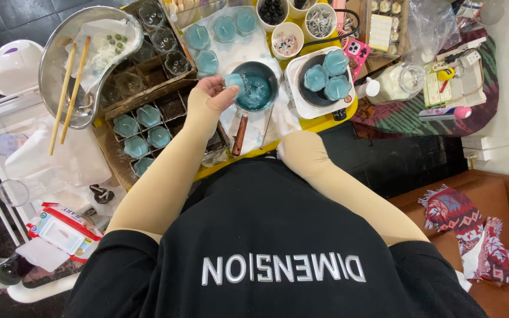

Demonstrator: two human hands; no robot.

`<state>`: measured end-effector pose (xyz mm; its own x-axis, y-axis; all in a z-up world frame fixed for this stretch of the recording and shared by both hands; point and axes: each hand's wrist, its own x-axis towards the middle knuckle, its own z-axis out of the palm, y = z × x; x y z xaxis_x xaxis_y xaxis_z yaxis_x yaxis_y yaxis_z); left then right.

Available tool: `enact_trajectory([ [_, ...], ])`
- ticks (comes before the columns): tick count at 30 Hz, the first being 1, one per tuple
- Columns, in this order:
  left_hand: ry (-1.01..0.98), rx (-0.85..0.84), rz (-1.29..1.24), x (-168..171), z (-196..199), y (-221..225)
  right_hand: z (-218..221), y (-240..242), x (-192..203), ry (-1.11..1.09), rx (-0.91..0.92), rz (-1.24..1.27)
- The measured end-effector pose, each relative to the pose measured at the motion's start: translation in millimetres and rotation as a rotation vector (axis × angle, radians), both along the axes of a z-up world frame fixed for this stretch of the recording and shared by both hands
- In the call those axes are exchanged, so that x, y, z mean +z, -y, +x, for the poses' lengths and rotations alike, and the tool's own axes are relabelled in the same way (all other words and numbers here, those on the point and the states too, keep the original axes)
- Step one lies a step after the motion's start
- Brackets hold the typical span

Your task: The person wipes the surface of small teal candles with a white cloth, then places them into a grid tray. The person repeats this process for several candles, handling each one individually and arranging them in the tray.

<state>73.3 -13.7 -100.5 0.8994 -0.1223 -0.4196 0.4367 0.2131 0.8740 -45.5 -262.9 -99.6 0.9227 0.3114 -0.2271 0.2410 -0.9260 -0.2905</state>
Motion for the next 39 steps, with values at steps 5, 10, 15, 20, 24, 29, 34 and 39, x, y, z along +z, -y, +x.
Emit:
enact_trajectory([
  [5, 0.014, -0.011, -0.016, -0.4, 0.3, -0.2, 25.5, -20.6, 48.5, 0.011, -0.082, 0.059],
  [10, -0.019, -0.008, -0.015, 2.5, 0.6, -0.4, 35.2, -36.2, 16.2, 0.102, -0.086, -0.017],
  [15, -0.011, -0.024, -0.049, 1.5, 2.1, -0.5, 23.9, -38.1, 14.2, 0.056, -0.079, -0.167],
  [20, 0.034, -0.048, -0.035, 7.0, -1.5, -6.4, 12.0, -23.6, 34.5, 0.004, -0.048, -0.129],
  [24, 0.176, -0.167, 0.018, 22.6, -10.4, -8.8, 21.3, -16.9, 106.4, 0.090, -0.131, 0.189],
  [29, 0.440, -0.276, 0.149, 56.0, -29.3, -9.5, 28.0, -17.7, 138.1, 0.038, -0.160, 0.493],
  [34, 0.822, -0.343, 0.449, 80.1, -34.4, -5.7, 36.0, -26.2, 122.2, 0.130, 0.078, 0.411],
  [39, 0.972, -0.393, 0.612, 81.7, -37.7, -1.0, 42.5, -25.8, 110.3, 0.246, 0.125, 0.469],
])
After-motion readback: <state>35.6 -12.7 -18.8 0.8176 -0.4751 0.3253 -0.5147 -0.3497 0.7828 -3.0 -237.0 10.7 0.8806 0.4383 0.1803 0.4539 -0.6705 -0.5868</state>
